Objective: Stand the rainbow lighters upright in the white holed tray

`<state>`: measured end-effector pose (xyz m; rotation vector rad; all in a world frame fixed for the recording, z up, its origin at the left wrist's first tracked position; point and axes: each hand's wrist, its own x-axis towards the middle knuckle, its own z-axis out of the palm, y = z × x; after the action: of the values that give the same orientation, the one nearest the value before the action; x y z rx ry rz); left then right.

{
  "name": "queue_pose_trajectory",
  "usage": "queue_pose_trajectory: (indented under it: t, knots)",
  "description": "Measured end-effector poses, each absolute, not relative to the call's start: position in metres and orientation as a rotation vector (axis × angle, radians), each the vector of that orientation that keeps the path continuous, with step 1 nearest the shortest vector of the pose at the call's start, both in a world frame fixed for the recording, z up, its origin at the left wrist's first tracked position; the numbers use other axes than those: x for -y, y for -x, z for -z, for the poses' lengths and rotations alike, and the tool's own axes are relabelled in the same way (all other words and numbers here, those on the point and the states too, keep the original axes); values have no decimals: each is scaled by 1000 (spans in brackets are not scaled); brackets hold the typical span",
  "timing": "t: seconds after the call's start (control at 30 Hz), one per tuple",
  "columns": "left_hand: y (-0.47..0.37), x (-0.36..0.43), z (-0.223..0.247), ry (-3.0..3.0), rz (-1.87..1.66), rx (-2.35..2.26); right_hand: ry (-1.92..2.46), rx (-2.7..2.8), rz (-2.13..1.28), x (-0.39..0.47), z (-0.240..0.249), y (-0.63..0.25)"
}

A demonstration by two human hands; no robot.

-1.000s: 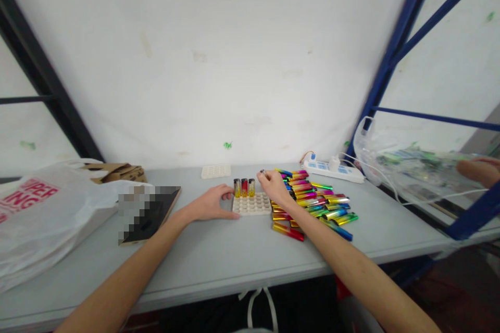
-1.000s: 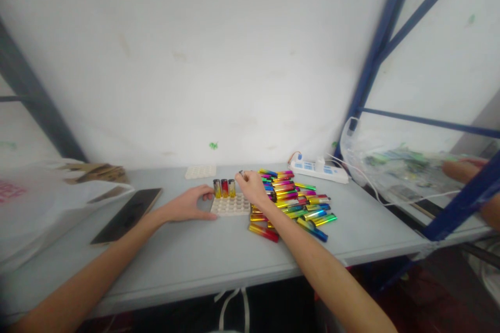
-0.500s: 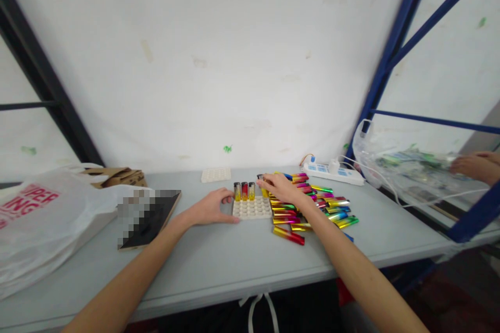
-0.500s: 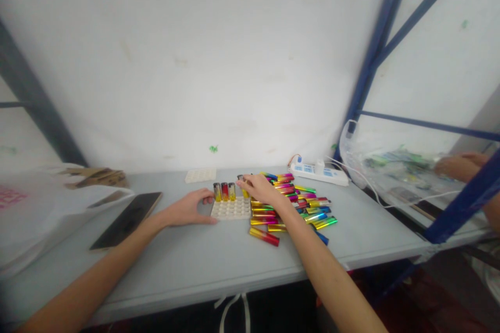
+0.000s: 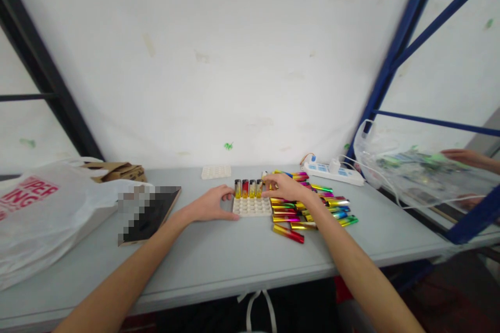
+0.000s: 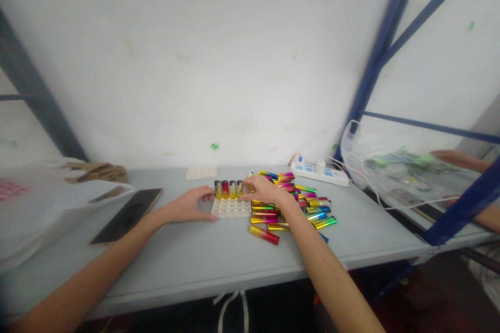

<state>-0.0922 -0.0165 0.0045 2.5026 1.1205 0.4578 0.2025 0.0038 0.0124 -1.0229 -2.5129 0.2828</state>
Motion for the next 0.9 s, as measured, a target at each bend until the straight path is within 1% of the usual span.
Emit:
queue_pose_trajectory:
  t: [0.1, 0.23, 0.3, 0.4, 0.67, 0.77, 0.9]
  knots:
    - [92, 16, -4, -2512, -449, -1130, 1059, 2362, -369, -6, -19, -222]
    - [92, 16, -4, -2528, -460, -1110, 1250, 2319, -317, -10, -24, -251]
    - [92, 16, -4, -2528, -468, -1106, 1319, 2368, -433, -11, -24, -259]
    - [91, 16, -4, -2527, -475, -1111, 1297, 2404, -568, -11, -21, -260]
    - [91, 18, -7, -2535, -460, -1137, 1295, 2409, -416, -11, -15, -252]
    - [91, 18, -7, -2535, -458, -1130, 1251, 2253, -338, -9, -18, -250]
    - [91, 18, -6, -2530, -458, -1117, 1186, 2031, -353, -11, -23, -241]
